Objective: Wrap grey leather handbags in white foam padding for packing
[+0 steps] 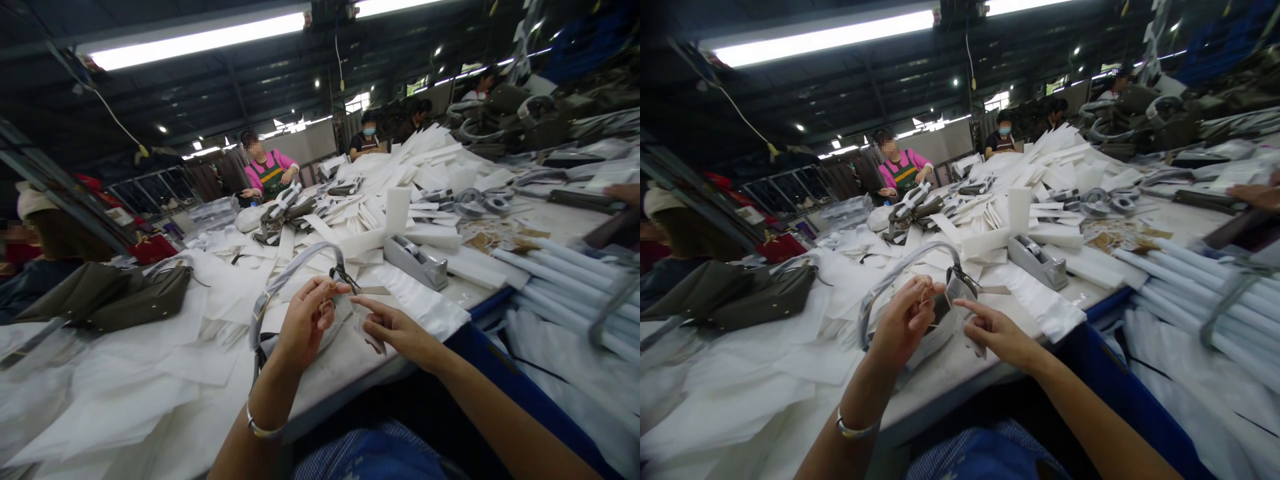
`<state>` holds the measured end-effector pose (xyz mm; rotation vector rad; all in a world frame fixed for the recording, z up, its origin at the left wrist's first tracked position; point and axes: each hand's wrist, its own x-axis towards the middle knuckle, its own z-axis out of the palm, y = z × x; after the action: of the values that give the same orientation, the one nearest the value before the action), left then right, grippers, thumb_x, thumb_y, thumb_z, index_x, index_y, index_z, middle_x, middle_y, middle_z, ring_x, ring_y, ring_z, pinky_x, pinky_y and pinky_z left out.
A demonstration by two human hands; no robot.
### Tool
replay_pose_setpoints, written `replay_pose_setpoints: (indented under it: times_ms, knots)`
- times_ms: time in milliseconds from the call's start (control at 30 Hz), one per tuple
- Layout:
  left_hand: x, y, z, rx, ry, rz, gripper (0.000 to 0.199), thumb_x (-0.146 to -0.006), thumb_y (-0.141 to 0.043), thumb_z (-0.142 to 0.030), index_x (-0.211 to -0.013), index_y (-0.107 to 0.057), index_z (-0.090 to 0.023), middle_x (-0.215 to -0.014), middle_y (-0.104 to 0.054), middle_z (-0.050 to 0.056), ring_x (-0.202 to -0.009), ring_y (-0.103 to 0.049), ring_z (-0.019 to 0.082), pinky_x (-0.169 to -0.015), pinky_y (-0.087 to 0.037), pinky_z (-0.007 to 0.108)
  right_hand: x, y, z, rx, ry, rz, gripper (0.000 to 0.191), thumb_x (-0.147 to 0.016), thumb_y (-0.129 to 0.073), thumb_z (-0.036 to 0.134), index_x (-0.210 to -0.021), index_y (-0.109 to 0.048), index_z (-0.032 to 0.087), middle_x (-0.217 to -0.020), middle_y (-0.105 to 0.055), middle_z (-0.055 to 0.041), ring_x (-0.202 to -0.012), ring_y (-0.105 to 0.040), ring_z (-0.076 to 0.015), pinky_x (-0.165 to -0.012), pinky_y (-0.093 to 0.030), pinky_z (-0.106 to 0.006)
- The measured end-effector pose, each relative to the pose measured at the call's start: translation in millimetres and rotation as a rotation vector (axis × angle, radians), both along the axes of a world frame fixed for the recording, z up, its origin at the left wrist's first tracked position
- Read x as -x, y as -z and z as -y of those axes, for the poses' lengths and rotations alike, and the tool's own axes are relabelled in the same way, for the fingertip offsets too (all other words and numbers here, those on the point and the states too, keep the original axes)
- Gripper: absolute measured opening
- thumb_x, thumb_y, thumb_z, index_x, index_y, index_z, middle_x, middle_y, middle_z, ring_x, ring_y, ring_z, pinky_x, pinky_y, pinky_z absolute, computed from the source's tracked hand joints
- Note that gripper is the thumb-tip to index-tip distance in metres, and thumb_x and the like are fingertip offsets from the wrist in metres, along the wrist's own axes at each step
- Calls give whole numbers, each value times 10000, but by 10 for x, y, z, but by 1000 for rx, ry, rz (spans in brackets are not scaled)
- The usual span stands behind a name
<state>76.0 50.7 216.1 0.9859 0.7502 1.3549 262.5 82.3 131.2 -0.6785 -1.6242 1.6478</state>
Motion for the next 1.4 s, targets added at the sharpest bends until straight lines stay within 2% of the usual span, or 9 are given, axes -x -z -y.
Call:
replay_pose_setpoints:
  times_ms: [133,233,367,533,733,900,1100,1233,1400]
  knots:
    - [37,-100,68,-40,34,16,174,-881,-657,-336,-888,-577,-182,-959,-704,41,-506,-426,30,-486,-367,164,114,125,39,-83,-38,54,646,-907,-636,490,-1459,-466,202,-689,-544,47,-605,-557,-125,-608,-497,-263]
    - [81,-128,115,-53,4,-15,155,-901,-628,-334,-892,-576,-188,-986,-697,38,-631,-543,65,-605,-466,185,167,84,83,-353,274,148,501,-919,-621,466,-1368,-570,248,-1081,-689,-69,-1003,-647,-229,-926,-525,-404]
    - [104,-150,175,-38,-18,-10,137,-919,-619,-320,-907,-586,-188,-1078,-703,50,-773,-632,93,-717,-524,201,383,-118,236,-627,412,87,631,-898,-653,456,-1467,-452,272,-1501,-479,-101,-1400,-415,-304,-1166,-335,-494]
    - [218,-182,308,-54,-81,-50,158,-924,-615,-346,-904,-584,-193,-1160,-699,74,-896,-693,164,-787,-573,284,785,-183,433,-432,333,-27,374,-960,-578,396,-1299,-596,240,-1062,-718,-80,-946,-687,-219,-857,-563,-345]
    - [942,-150,536,-162,-163,-427,203,-920,-646,-361,-961,-682,-165,-990,-729,90,-832,-709,189,-800,-583,332,826,-86,406,-151,27,-66,336,-976,-543,454,-1122,-711,203,-696,-675,-15,-509,-610,-116,-438,-441,-208]
    - [1620,131,398,-117,-545,-604,340,-893,-661,-427,-1112,-667,-167,-996,-728,81,-817,-682,171,-738,-535,277,987,-141,182,-235,98,244,375,-943,-572,503,-861,-768,194,-593,-665,-3,-440,-589,-116,-421,-444,-215]
    - [1821,449,74,-34,-157,-732,327,-830,-693,-441,-990,-764,-166,-861,-734,52,-785,-645,178,-665,-471,248,1322,-178,-39,-422,29,385,355,-962,-534,478,-923,-773,219,-597,-684,4,-448,-618,-141,-472,-487,-239]
    - [1778,442,-85,-36,59,-710,297,-703,-803,-398,-884,-779,-163,-853,-734,43,-839,-647,212,-717,-489,277,1500,-254,-85,-467,16,431,369,-965,-520,477,-883,-763,211,-605,-692,0,-462,-634,-146,-486,-490,-235]
    - [1844,420,-138,-7,134,-646,282,-667,-842,-390,-721,-741,-133,-741,-699,35,-709,-618,176,-649,-468,263,1542,-313,-77,-469,31,439,335,-970,-519,444,-999,-760,213,-659,-715,4,-474,-645,-136,-534,-509,-238]
